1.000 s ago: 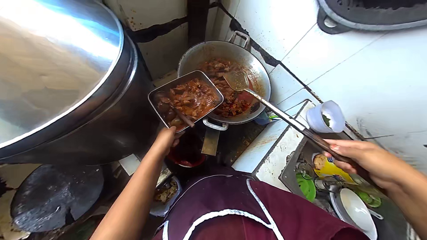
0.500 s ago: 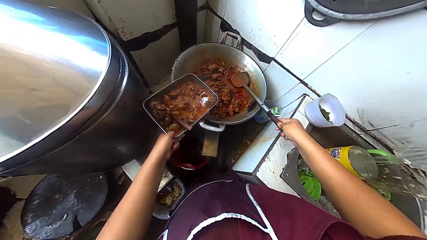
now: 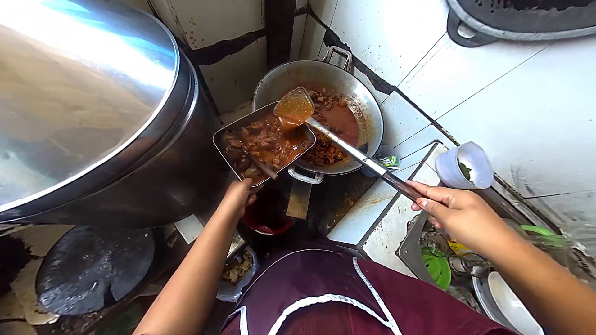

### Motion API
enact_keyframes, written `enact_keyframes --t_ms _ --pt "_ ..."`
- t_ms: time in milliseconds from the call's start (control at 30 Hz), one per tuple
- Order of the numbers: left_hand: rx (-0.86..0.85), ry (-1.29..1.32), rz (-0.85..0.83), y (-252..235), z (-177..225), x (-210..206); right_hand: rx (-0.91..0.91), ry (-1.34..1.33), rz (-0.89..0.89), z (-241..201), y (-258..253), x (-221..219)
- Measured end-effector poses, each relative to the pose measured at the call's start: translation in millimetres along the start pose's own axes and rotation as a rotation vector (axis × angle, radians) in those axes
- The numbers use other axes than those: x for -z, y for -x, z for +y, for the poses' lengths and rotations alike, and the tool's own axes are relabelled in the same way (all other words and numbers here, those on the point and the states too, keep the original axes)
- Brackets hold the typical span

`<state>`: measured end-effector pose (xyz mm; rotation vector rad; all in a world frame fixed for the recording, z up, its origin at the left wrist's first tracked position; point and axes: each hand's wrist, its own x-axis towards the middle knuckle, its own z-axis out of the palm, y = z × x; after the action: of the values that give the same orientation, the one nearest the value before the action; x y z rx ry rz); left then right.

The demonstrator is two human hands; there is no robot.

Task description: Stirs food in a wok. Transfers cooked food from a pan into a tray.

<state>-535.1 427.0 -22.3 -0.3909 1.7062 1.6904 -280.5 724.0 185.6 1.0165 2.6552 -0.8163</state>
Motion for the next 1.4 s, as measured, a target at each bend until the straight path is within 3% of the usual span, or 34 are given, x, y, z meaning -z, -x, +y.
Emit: enact_keyframes --t_ms 100,200,267,333,400,500,567,633,800,900,1033,1200,1400 --pt "-0.01 0.014 0.003 -0.4 -0.7 -0.2 0.184 0.301 0.185 1.3 5.5 -10.1" --pt "-0.016 0.023 -0.005 -0.1 -1.3 -0.7 0.464 0.562 0.483 14.7 8.6 -22.1" --pt "-0.017 0.019 -0.01 0.9 -1.7 -1.1 0.495 0.592 0.534 23.3 8.6 -25.0" --pt "-0.02 0.015 -0.011 0.5 -1.4 -1.0 0.411 0.468 0.456 31.1 9.3 -22.4" --pt "-0.019 0.013 -0.017 0.2 -1.5 -1.0 0.215 0.224 0.268 40.2 8.0 -10.8" --pt "-0.006 -0.007 -0.014 2.2 0.7 -3.1 -0.114 -0.345 -0.014 49.3 0.3 20.5" --pt "0.005 -0.036 -0.014 3.1 3.1 -4.0 -0.252 -0.468 -0.062 51.7 -9.3 44.8" --pt "0.007 -0.054 -0.025 3.5 4.6 -3.4 -0.301 -0.307 0.008 53.6 -28.3 61.3" --pt "0.004 -0.075 -0.043 4.9 6.6 -1.6 -0.235 0.453 0.163 42.0 -90.3 73.0" --pt "-0.01 -0.066 -0.052 1.9 4.5 -0.8 -0.258 0.655 0.21 36.8 -121.2 61.5" --pt "-0.009 -0.044 -0.032 1.0 2.3 -0.5 -0.2 0.516 0.176 52.1 -170.6 33.1" --pt "-0.017 -0.024 -0.013 2.0 0.6 -1.6 -0.165 0.098 0.045 77.7 -226.2 -13.6" --pt "-0.052 -0.006 -0.028 2.4 -1.7 -0.4 -0.334 -0.334 -0.038 88.8 -191.3 -11.5"
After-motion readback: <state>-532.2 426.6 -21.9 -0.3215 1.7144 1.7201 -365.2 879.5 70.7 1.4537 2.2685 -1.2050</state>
